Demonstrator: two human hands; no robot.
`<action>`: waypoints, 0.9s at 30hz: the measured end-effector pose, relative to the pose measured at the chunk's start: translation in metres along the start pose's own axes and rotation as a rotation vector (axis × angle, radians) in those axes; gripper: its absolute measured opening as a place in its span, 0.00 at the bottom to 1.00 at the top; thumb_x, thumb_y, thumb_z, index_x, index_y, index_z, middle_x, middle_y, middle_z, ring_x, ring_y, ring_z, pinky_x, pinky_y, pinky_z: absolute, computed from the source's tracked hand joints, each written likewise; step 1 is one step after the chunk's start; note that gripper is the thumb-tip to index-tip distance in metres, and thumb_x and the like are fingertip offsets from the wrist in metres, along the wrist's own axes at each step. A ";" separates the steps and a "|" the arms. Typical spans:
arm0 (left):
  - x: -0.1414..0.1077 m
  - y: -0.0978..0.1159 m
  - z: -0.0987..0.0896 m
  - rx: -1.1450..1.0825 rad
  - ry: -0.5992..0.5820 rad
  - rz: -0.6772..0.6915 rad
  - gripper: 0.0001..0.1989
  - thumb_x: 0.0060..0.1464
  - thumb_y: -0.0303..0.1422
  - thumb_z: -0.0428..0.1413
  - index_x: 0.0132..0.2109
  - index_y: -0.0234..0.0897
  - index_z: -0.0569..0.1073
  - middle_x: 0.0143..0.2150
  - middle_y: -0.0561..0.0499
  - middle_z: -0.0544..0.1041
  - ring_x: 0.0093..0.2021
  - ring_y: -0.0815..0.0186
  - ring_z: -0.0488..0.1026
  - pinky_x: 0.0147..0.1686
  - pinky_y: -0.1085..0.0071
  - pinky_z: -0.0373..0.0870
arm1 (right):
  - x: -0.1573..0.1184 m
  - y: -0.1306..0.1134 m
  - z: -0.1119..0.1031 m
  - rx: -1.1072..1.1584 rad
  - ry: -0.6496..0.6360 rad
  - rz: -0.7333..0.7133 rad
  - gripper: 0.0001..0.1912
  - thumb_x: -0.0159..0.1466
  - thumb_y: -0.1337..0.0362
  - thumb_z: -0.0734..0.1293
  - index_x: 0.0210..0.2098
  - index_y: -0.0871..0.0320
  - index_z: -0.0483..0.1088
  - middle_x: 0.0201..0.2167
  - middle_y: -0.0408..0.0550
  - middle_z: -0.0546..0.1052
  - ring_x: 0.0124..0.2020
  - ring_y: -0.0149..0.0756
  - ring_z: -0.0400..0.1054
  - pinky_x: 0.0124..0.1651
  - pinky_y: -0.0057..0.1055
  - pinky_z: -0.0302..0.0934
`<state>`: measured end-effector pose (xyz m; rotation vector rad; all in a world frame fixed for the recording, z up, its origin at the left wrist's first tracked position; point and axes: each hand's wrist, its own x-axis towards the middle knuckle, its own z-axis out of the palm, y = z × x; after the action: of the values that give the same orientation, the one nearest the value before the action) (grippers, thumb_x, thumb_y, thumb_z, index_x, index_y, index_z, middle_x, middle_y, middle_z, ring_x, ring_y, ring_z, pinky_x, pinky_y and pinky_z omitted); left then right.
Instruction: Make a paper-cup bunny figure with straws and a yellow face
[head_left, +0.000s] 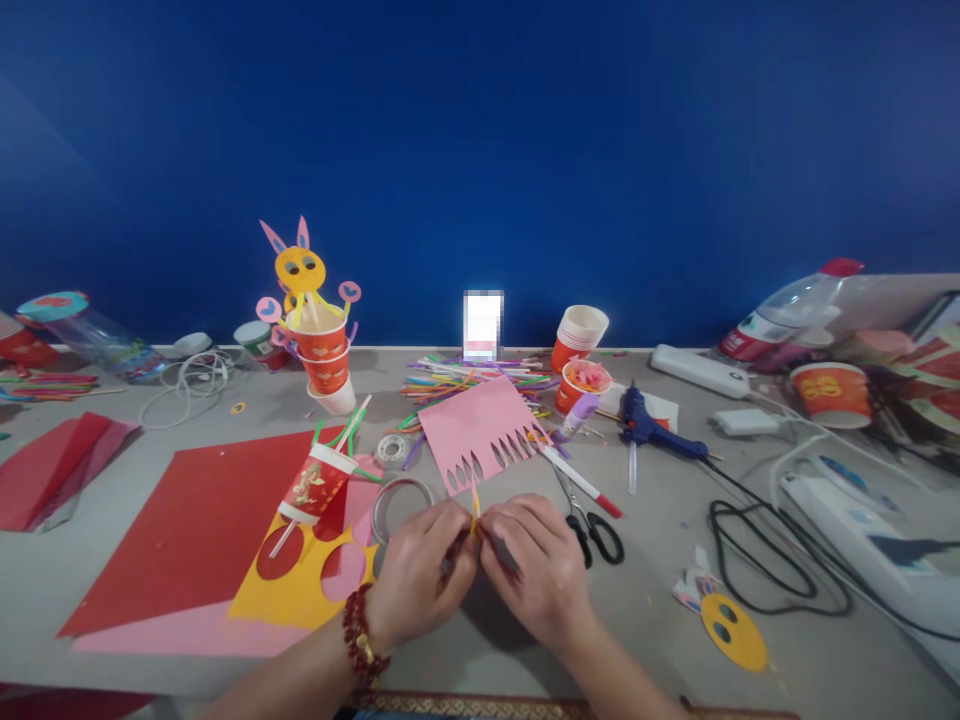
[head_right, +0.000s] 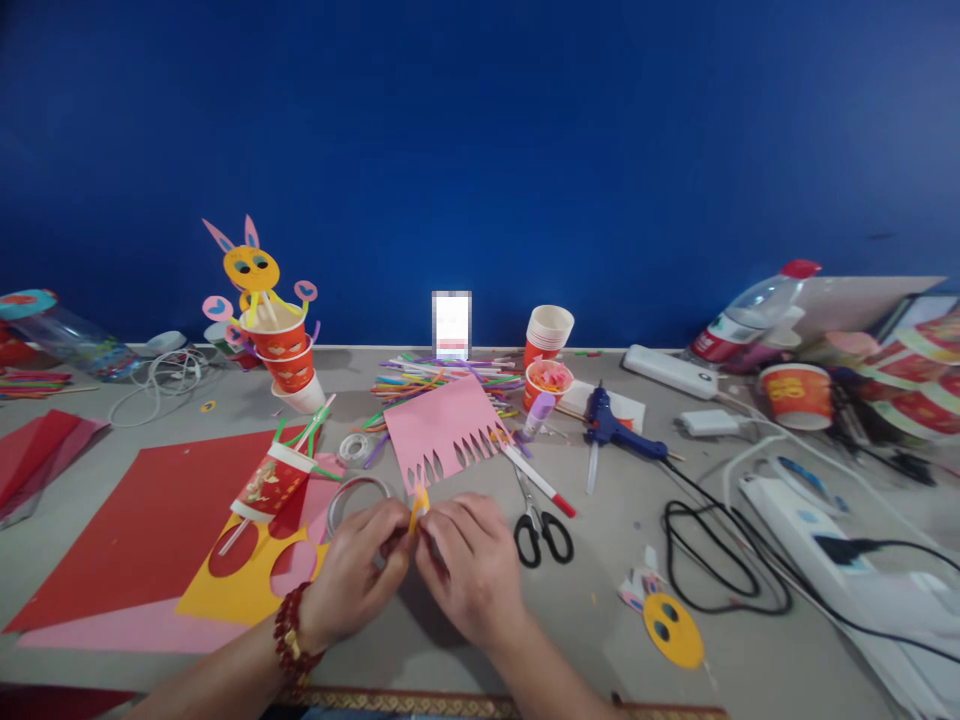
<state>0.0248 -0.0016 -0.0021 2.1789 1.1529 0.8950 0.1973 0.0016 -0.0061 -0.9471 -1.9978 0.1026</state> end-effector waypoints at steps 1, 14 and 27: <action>0.000 0.000 0.000 -0.001 -0.005 -0.001 0.07 0.59 0.23 0.48 0.34 0.41 0.61 0.29 0.52 0.67 0.29 0.64 0.64 0.31 0.70 0.57 | 0.000 0.000 0.000 0.014 0.000 0.004 0.08 0.63 0.74 0.64 0.38 0.56 0.70 0.32 0.49 0.80 0.35 0.41 0.71 0.42 0.41 0.67; -0.001 -0.001 0.003 0.062 0.052 0.112 0.07 0.59 0.23 0.46 0.36 0.39 0.62 0.29 0.53 0.67 0.29 0.66 0.65 0.30 0.71 0.58 | 0.003 0.002 0.001 0.221 -0.025 0.155 0.07 0.63 0.74 0.63 0.35 0.55 0.65 0.30 0.47 0.75 0.33 0.40 0.67 0.37 0.37 0.63; -0.003 0.000 0.001 0.116 0.000 0.099 0.07 0.60 0.23 0.44 0.38 0.39 0.62 0.32 0.51 0.70 0.32 0.63 0.67 0.31 0.69 0.61 | 0.001 0.000 0.001 0.200 -0.028 0.047 0.08 0.62 0.75 0.64 0.36 0.55 0.66 0.30 0.48 0.76 0.34 0.42 0.67 0.39 0.40 0.63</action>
<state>0.0240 -0.0042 -0.0038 2.3478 1.1311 0.8892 0.1967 0.0024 -0.0062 -0.8676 -1.9491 0.3369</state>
